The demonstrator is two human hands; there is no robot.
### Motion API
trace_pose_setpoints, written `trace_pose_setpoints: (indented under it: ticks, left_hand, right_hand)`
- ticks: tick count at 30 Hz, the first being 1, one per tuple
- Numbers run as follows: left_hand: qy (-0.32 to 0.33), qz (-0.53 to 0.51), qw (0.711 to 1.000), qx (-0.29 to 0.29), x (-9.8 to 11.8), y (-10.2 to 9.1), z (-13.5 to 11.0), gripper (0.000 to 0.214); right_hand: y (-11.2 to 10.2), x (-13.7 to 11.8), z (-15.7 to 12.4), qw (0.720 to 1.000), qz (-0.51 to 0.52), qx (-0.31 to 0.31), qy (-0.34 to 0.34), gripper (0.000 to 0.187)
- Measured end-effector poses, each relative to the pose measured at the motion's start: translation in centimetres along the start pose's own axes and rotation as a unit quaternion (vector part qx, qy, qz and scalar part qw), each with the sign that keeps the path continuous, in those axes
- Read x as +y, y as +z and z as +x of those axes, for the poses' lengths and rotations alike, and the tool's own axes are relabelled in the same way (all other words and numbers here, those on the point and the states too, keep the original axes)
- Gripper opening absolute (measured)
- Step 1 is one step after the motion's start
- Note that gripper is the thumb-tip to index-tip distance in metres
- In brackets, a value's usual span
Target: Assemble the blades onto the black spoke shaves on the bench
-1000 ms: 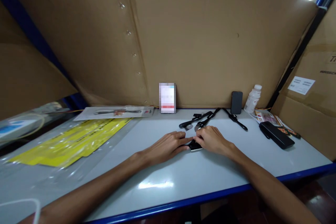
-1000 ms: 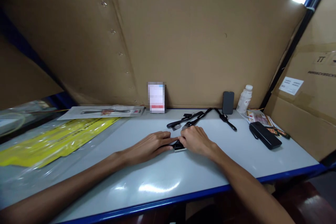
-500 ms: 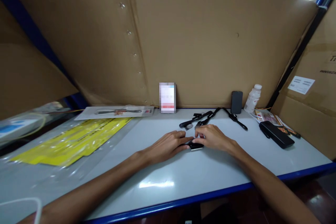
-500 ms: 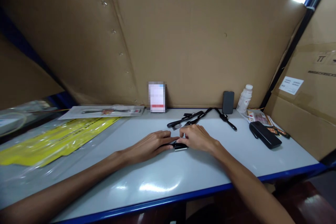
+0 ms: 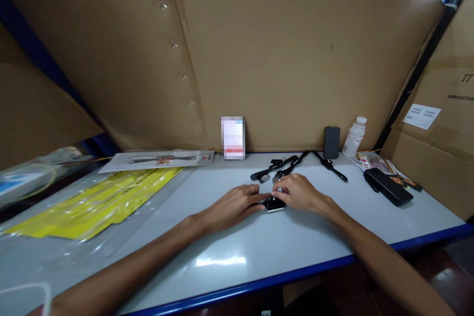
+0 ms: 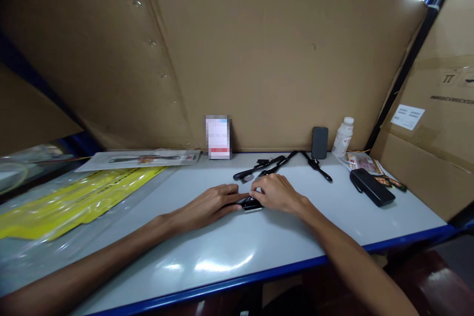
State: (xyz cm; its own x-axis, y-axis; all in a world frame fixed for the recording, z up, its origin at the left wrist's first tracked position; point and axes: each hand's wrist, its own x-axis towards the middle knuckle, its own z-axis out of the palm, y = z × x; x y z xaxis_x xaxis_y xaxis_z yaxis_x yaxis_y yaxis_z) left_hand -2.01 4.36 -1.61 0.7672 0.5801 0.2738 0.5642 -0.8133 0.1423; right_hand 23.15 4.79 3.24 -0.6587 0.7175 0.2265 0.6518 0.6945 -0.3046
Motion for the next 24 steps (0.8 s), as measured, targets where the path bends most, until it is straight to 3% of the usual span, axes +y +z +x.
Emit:
trace_pose_setpoints:
  ticks: [4, 8, 15, 19, 24]
  left_hand:
    - [-0.001, 0.002, 1.000, -0.001, -0.04, 0.07, -0.01, 0.046]
    - [-0.002, -0.010, 1.000, 0.010, -0.09, 0.13, -0.07, 0.045]
    - [0.005, -0.007, 1.000, 0.014, 0.08, -0.14, 0.00, 0.040]
    - [-0.004, 0.011, 1.000, -0.004, 0.28, -0.29, 0.06, 0.041]
    - [0.004, 0.014, 1.000, -0.001, 0.24, -0.29, 0.01, 0.039]
  right_hand:
    - [0.25, -0.01, -0.03, 1.000, -0.021, -0.006, -0.006, 0.030]
    - [0.22, -0.60, -0.11, 0.999, 0.020, -0.034, -0.006, 0.031]
    - [0.06, -0.36, -0.20, 1.000, -0.024, -0.005, 0.009, 0.031]
    - [-0.01, -0.25, -0.10, 1.000, 0.008, -0.023, -0.010, 0.039]
    - [-0.17, -0.21, 0.00, 0.999, 0.027, -0.018, 0.021, 0.039]
